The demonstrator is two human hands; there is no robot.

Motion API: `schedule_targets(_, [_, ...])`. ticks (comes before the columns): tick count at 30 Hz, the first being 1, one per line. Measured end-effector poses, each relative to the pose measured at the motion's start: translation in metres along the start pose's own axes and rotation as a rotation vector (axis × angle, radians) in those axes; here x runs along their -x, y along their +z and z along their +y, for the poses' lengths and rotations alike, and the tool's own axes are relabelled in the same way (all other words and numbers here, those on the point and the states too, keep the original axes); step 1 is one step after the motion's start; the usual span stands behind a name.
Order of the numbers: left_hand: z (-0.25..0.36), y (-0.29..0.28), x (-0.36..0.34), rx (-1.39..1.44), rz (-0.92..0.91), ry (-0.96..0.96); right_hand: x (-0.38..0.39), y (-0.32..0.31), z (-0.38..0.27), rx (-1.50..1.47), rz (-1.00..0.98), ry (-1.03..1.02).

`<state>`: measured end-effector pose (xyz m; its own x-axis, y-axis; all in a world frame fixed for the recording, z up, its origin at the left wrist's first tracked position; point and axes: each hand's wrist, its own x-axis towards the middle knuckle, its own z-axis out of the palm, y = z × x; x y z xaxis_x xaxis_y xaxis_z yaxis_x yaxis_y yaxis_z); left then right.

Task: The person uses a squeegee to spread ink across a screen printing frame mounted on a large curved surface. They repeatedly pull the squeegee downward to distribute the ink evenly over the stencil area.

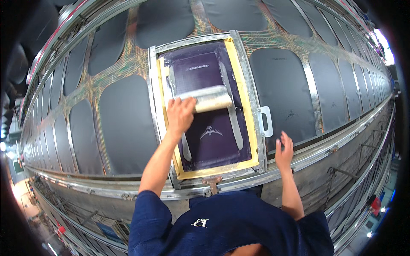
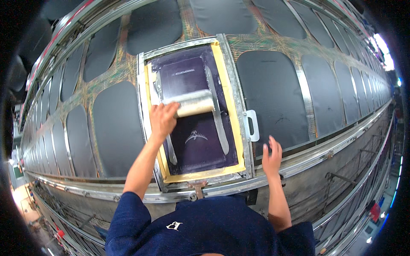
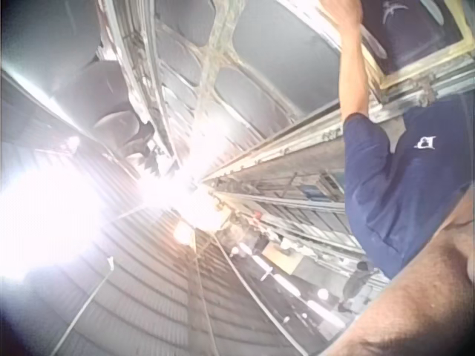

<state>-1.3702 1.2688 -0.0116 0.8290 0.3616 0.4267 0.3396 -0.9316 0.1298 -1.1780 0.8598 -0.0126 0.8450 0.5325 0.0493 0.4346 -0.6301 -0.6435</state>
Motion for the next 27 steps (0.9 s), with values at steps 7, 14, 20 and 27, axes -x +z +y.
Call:
schedule_targets(7, [-0.086,0.029,-0.132,0.176,-0.078,-0.033,0.082,-0.043,0.046,0.297,0.171,0.035])
schedule_targets(14, [-0.089,0.021,-0.153,0.081,-0.225,-0.080,0.062,-0.045,0.082,0.098,0.279,0.155])
schedule_targets(20, [-0.020,-0.015,-0.040,0.313,-0.185,-0.005,0.060,-0.040,0.088,0.086,0.303,0.143])
schedule_targets(27, [0.096,-0.095,0.113,0.124,-0.386,0.100,0.060,-0.041,0.086,0.033,0.312,0.146])
